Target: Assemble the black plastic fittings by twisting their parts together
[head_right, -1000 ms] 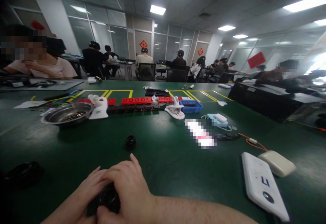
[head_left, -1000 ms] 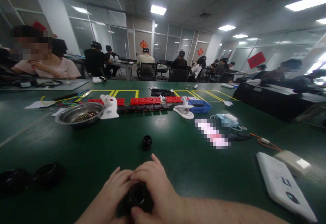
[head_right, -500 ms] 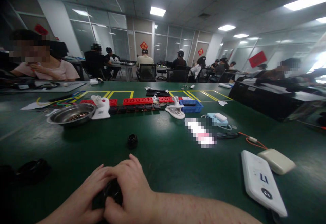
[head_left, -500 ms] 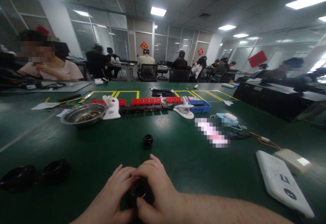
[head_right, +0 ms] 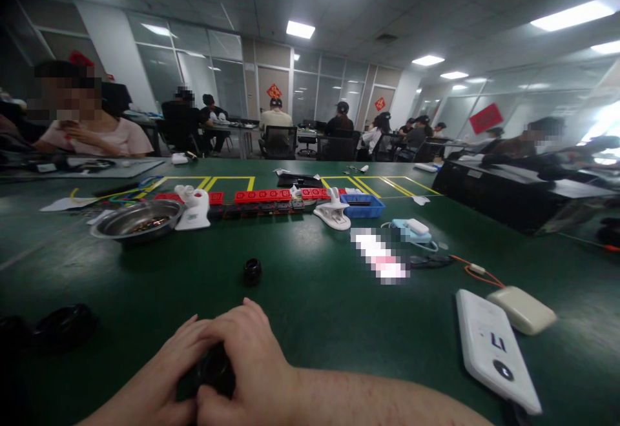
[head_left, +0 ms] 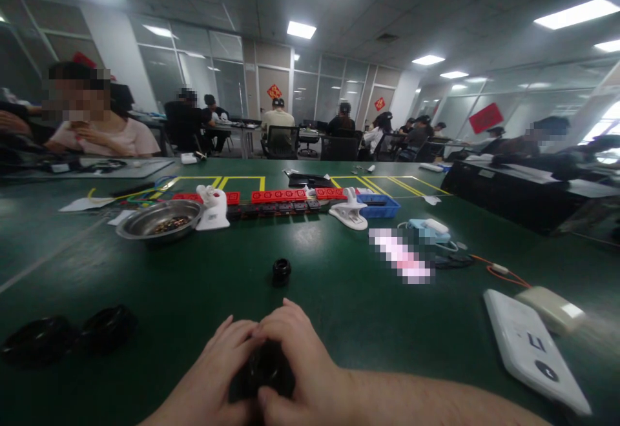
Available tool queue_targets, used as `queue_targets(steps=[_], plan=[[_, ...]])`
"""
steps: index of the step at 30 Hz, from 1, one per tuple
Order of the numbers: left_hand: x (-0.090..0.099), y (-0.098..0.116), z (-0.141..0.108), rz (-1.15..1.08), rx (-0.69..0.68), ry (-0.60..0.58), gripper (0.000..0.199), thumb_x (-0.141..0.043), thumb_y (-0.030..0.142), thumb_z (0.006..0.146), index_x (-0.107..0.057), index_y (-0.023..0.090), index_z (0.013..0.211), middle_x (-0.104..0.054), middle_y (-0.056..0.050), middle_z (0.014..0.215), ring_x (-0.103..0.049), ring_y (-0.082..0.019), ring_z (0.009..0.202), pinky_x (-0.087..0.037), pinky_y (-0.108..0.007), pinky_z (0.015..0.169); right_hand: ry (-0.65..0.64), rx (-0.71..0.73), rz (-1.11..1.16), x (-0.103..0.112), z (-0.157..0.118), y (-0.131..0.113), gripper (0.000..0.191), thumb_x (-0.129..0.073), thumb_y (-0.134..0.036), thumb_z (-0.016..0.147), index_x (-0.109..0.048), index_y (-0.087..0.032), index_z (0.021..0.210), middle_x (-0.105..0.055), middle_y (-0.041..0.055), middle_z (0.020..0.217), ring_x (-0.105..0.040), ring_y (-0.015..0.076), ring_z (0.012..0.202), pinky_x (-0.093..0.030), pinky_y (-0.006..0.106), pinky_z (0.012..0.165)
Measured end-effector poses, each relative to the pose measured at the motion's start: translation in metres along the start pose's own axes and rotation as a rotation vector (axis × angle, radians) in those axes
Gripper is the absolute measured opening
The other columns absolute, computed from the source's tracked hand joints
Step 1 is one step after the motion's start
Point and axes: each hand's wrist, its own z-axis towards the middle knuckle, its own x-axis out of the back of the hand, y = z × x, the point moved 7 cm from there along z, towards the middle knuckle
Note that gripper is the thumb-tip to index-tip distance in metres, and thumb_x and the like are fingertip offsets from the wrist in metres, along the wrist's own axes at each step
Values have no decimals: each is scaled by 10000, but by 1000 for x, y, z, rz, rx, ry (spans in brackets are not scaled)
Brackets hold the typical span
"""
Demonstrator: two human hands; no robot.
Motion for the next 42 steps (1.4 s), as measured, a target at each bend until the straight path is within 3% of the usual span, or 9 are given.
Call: queue_targets(steps=[4,9,14,21,25,31,36,39,42], plan=[[2,-1,0,-4,31,73,505,-600,234,584,-524,267,1082,-558,-49,1091,-483,-264,1042,-214,-524,990,50,-48,-44,-1,-1,6,394,-521,-370,647,-456,-184,987,-535,55,880,-492,200,828,-332,408,850],[2,2,1,-53,50,-1,523,-572,198,598,-503,266,1112,-553,-44,1095,-483,-255,1045,-193,-532,997,1,-40,-27,-6,0,6,282,-488,-267,623,-483,-181,892,-547,43,829,-486,184,769,-377,342,746],[7,3,1,-62,49,-6,465,-569,199,610,-522,251,1069,-552,-56,1101,-471,-267,1071,-194,-549,992,46,0,-15,-1,-1,1,393,-457,-246,585,-456,-168,970,-529,61,887,-479,193,809,-380,353,760],[8,6,2,-86,52,2,427,-622,357,628,-539,231,1027,-553,-76,1103,-483,-274,1065,-200,-544,997,33,-105,-95,-3,-1,9,311,-521,-333,639,-504,-175,906,-546,48,835,-483,186,766,-382,338,716],[8,4,2,-72,49,23,435,-619,310,611,-546,229,1032,-561,-71,1096,-480,-281,1066,-196,-541,1001,68,-23,-88,-5,0,4,321,-441,-275,609,-492,-163,906,-534,49,804,-482,181,742,-382,345,719],[7,3,0,-79,40,22,400,-600,264,605,-548,220,1000,-559,-73,1100,-472,-278,1070,-190,-548,997,123,-61,-166,-6,0,2,373,-516,-441,639,-502,-156,879,-534,64,819,-474,198,774,-378,350,712],[10,8,1,-66,54,24,459,-588,254,618,-505,221,1068,-557,-73,1092,-464,-274,1079,-199,-549,992,79,10,-198,-13,1,-3,274,-447,-300,627,-497,-162,858,-536,44,768,-476,183,732,-375,343,706],[12,11,2,-51,67,19,414,-598,259,615,-526,206,1019,-564,-74,1073,-471,-274,1068,-206,-541,993,92,49,-203,-9,0,-4,343,-440,-302,609,-487,-157,916,-542,59,833,-485,194,795,-376,355,750],[13,12,1,-53,47,40,353,-599,305,644,-544,204,977,-572,-67,1059,-506,-263,1022,-243,-522,985,138,-17,-253,1,0,0,411,-504,-400,646,-483,-151,972,-537,81,915,-483,208,869,-373,361,779]])
